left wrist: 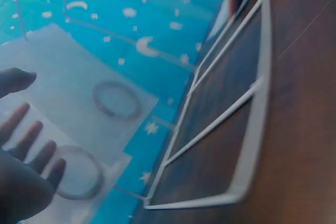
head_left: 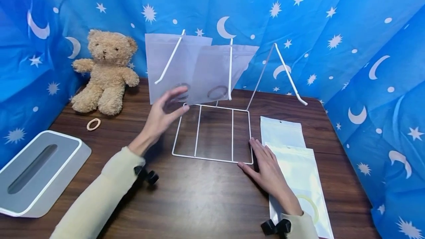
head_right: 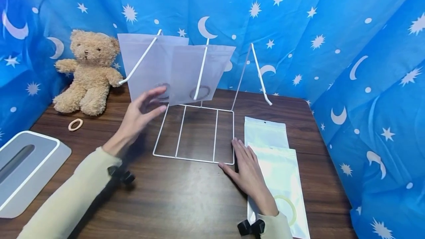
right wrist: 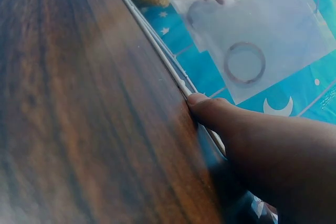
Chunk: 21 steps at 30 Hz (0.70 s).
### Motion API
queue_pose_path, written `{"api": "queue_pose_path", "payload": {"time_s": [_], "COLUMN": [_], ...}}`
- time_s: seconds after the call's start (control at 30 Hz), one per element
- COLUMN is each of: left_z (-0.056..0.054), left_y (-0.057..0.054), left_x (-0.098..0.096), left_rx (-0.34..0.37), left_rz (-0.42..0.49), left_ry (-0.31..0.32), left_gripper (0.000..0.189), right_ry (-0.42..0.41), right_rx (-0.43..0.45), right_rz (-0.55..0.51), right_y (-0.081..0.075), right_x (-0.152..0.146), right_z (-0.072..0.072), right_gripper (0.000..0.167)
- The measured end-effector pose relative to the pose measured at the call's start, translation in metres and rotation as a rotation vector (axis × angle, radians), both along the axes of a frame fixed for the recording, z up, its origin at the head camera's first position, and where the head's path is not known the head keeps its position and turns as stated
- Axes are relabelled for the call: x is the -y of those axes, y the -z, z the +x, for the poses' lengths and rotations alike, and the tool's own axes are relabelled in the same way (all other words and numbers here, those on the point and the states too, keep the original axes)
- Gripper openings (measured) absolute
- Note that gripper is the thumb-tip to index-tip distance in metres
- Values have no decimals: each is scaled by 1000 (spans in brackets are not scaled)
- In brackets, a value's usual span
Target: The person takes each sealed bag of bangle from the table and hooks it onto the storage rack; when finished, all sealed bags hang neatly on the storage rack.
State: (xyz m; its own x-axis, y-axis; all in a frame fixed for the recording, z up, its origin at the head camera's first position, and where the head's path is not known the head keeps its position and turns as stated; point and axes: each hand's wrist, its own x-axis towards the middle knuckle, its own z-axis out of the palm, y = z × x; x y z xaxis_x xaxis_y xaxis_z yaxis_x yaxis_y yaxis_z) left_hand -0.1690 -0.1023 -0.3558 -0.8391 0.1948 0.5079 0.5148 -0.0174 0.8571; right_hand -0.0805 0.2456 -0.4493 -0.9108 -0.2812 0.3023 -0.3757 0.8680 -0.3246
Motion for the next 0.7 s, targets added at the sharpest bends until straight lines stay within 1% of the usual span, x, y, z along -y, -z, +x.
{"api": "queue_pose_path", "payload": {"time_s": [0.1, 0.13, 0.2, 0.23, 0.27, 0.3, 0.4, 0.43, 0.47, 0.5, 0.53, 0.57, 0.63, 0.7], "left_z": [27, 37, 53, 60, 64, 68, 72, 72, 71, 69, 67, 64, 59, 56], "left_y": [20, 26, 39, 46, 52, 58, 72, 76, 80, 83, 87, 90, 96, 101], "left_x": [18, 22, 28, 30, 31, 31, 34, 35, 36, 37, 38, 39, 40, 40], "left_rx": [178, 224, 291, 324, 348, 372, 415, 406, 375, 327, 263, 192, 42, -76], "left_rz": [-89, -134, -213, -239, -258, -257, -227, -214, -220, -242, -287, -347, -497, -652], "left_ry": [22, 26, 33, 37, 39, 47, 48, 40, 23, -1, -35, -73, -157, -225], "left_gripper": [61, 64, 69, 71, 72, 72, 71, 70, 69, 68, 68, 69, 71, 77], "right_ry": [2, 4, 7, 8, 10, 11, 8, 5, 4, 4, 4, 4, 5, 4], "right_rx": [8, 12, 17, 20, 22, 27, 41, 45, 48, 49, 47, 45, 39, 33], "right_rz": [1, 1, 0, 1, 2, 0, -3, -3, -4, -4, -4, -3, -3, -2], "right_y": [-1, -2, -2, -2, -2, -1, 1, 2, 2, 3, 3, 3, 3, 1], "right_x": [1, 1, 2, 1, 1, 0, 1, 2, 2, 3, 3, 3, 3, 2], "right_z": [0, 0, 1, 0, 0, 0, 0, -1, -1, -1, -1, -1, -1, -1], "right_gripper": [88, 88, 89, 89, 89, 89, 89, 89, 89, 88, 88, 88, 88, 88]}}
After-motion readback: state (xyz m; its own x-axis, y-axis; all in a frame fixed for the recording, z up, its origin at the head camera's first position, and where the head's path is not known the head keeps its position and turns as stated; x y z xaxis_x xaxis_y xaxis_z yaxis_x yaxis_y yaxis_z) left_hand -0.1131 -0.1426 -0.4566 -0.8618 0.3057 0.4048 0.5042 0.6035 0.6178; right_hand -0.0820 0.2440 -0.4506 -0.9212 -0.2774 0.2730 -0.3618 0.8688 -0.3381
